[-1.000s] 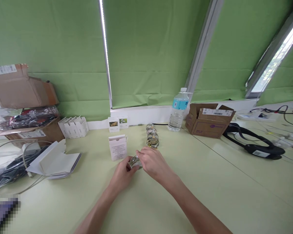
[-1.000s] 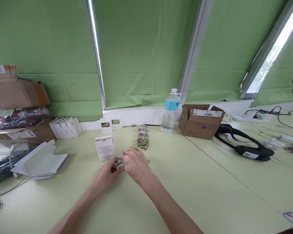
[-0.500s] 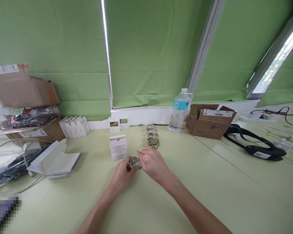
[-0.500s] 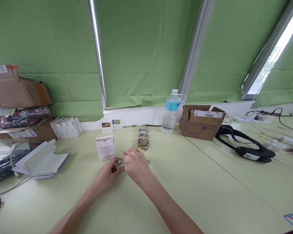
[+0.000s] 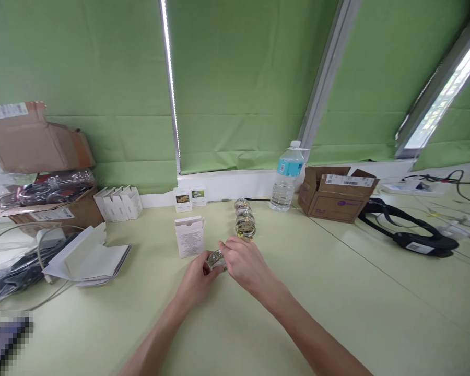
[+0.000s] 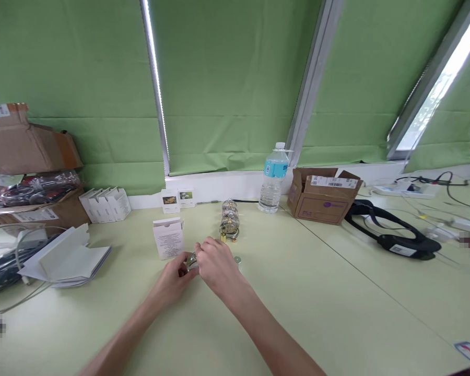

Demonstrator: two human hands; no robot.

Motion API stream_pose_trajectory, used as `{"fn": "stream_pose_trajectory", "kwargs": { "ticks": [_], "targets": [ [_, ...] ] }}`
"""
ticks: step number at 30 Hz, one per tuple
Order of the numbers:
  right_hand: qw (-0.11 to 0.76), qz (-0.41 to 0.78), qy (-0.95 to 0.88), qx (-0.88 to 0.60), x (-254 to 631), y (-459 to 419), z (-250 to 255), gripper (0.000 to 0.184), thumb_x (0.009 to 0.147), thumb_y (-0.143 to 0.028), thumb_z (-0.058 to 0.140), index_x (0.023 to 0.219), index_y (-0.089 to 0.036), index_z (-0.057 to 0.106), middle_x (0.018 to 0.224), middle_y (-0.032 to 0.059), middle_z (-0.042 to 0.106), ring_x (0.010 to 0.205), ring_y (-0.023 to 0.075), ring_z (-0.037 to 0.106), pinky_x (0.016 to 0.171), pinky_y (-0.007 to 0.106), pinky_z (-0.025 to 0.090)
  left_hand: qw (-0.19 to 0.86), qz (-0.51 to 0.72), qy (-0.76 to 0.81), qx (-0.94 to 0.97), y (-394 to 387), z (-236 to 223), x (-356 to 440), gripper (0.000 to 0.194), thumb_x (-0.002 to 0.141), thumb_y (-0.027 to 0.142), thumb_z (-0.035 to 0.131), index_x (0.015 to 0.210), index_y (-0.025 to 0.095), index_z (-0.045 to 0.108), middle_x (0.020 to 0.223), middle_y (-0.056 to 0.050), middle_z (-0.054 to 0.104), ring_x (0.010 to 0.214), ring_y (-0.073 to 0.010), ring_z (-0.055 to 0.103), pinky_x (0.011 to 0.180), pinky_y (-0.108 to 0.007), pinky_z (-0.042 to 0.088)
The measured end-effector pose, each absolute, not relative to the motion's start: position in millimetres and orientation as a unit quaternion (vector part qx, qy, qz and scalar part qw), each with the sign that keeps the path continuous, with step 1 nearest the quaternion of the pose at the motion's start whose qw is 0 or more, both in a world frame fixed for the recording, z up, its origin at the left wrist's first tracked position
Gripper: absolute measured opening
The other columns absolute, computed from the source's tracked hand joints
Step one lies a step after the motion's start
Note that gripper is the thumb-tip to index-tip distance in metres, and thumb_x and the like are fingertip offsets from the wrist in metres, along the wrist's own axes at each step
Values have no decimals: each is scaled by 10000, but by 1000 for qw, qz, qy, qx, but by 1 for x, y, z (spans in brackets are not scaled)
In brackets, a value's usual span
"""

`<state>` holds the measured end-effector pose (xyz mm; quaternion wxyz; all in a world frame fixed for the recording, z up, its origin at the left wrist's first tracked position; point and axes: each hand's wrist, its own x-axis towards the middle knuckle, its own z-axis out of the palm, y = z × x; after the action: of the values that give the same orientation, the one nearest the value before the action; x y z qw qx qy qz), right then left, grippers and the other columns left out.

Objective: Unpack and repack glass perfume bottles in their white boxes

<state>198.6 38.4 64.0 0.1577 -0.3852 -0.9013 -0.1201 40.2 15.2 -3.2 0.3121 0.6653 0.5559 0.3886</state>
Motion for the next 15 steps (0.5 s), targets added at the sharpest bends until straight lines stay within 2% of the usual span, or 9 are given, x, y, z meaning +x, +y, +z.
{"fn": "stream_pose_trajectory", "kwargs": {
  "ticks": [6,15],
  "targets": [
    [177,-102,-898,-389,203,40,63,291,975,-163,395,916,-168,680,761,40,679,799,165,587,645,273,332,312,387,559,664,18,-8,40,238,851,421,531,957,213,578,644,57,465,593,-122,422,540,-227,291],
    [227,-117,-882,-396,201,35,55,254,972,-190,432,1059,-173,670,829,44,701,830,169,600,658,278,349,315,385,559,664,16,-2,41,252,847,418,536,983,209,572,641,60,451,595,-121,419,545,-224,306]
  ]
}}
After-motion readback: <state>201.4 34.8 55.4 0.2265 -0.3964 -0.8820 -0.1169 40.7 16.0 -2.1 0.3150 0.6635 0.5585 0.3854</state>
